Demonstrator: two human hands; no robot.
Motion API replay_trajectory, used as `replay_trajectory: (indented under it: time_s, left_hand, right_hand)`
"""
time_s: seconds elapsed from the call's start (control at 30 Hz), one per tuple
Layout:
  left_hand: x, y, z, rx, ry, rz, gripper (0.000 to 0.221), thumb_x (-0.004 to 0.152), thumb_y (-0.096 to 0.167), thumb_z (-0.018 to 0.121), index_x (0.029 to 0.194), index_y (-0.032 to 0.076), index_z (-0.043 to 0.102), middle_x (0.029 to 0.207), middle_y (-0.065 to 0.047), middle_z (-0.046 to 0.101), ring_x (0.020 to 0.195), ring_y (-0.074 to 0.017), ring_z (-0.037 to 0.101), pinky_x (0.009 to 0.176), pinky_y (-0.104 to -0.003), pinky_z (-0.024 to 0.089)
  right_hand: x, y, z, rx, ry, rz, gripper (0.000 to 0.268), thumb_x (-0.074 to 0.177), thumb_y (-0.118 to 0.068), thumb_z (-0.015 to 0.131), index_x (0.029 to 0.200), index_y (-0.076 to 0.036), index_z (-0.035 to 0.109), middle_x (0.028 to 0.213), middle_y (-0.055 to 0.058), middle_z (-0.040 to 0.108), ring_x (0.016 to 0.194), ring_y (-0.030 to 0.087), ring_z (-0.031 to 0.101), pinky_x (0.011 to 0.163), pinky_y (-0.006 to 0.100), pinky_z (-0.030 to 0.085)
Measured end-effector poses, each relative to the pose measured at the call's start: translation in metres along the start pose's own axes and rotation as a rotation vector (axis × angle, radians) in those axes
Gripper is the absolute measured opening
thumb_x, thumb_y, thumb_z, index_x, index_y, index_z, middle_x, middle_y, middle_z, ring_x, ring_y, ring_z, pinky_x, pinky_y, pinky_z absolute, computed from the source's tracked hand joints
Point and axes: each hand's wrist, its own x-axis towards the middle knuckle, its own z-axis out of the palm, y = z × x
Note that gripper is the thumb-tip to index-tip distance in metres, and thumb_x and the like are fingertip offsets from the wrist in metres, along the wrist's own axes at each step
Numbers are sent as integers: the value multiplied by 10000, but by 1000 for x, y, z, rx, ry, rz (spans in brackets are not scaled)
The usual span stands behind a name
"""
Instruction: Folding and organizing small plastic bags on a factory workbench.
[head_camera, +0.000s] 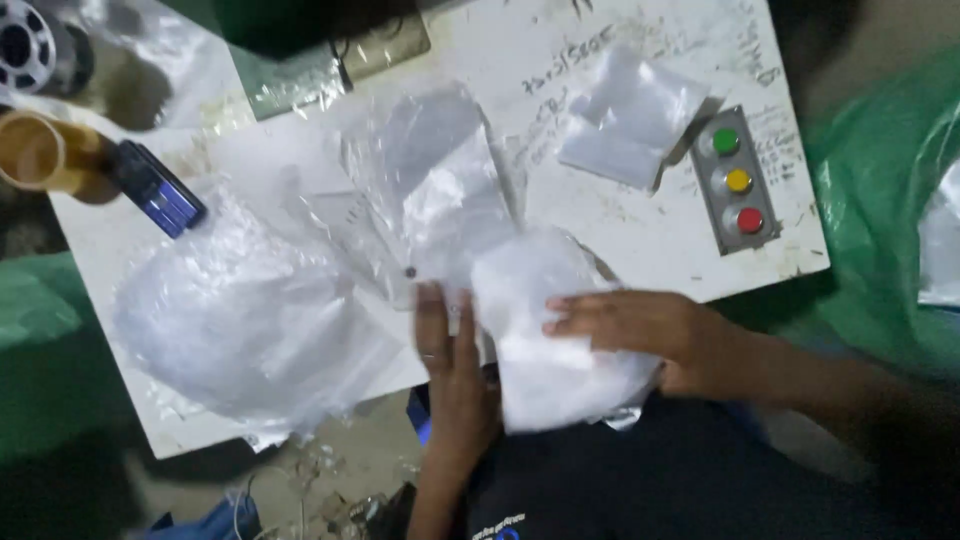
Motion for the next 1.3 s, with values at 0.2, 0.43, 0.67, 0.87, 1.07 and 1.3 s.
replay_trajectory:
  time_s: [0.2, 0.43, 0.67, 0.87, 1.07, 1.3]
  left_hand:
    - [-42, 27, -4, -662, -471, -1129, 378, 961, 430, 662, 735, 144, 561, 776, 52, 490, 764, -71, 478, 640, -301, 407]
    - [-45, 13, 5, -524, -11, -496, 368, 717, 337, 931, 892, 84, 730, 866, -129, 751, 796, -359, 718, 734, -411, 541]
    - [-43, 13, 11, -373, -50, -507, 465, 668, 325, 965, 983, 77, 730, 804, -159, 735, 760, -418, 715, 660, -479, 551]
    - [-14, 37, 11, -71, 416, -315, 459, 919, 204, 803, 1292, -1, 633, 1244, -171, 723, 1059, -346, 729, 835, -396, 578]
    - [-24, 24, 39, -1032, 388, -695, 327, 958, 158, 735, 1213, -35, 672, 1050, -155, 749, 1001, -249, 692, 809, -412, 585]
    - [-33, 28, 41, -1207, 245, -622, 153, 977, 143, 725, 1090, 40, 714, 904, -63, 768, 832, -74, 687, 720, -334, 595]
  right_hand:
    - [-17, 21, 34, 12, 292, 624, 483, 917, -113, 718, 1360, -70, 529, 1283, 101, 722, 1142, 233, 723, 929, 329, 609]
    - [-57, 53, 89, 424, -44, 489, 350, 1052, -235, 504, 1221, -20, 722, 1193, 231, 752, 1120, 434, 717, 899, 587, 559]
    - [-29, 38, 64, 574, -74, 608, 702, 844, -502, 698, 1385, -64, 603, 1271, 166, 713, 1175, 305, 652, 991, 529, 488]
    - [-4, 29, 84, 447, 691, 602, 305, 918, -81, 737, 1203, -2, 663, 948, 125, 726, 861, 178, 678, 726, 392, 587]
    - [3, 29, 132, 759, 605, 522, 503, 835, 19, 773, 1283, 8, 544, 1101, 156, 697, 1026, 238, 691, 894, 422, 595]
    - [-12, 32, 123, 836, 431, 664, 429, 868, 18, 693, 1276, 43, 564, 1028, 206, 722, 971, 264, 718, 836, 487, 634]
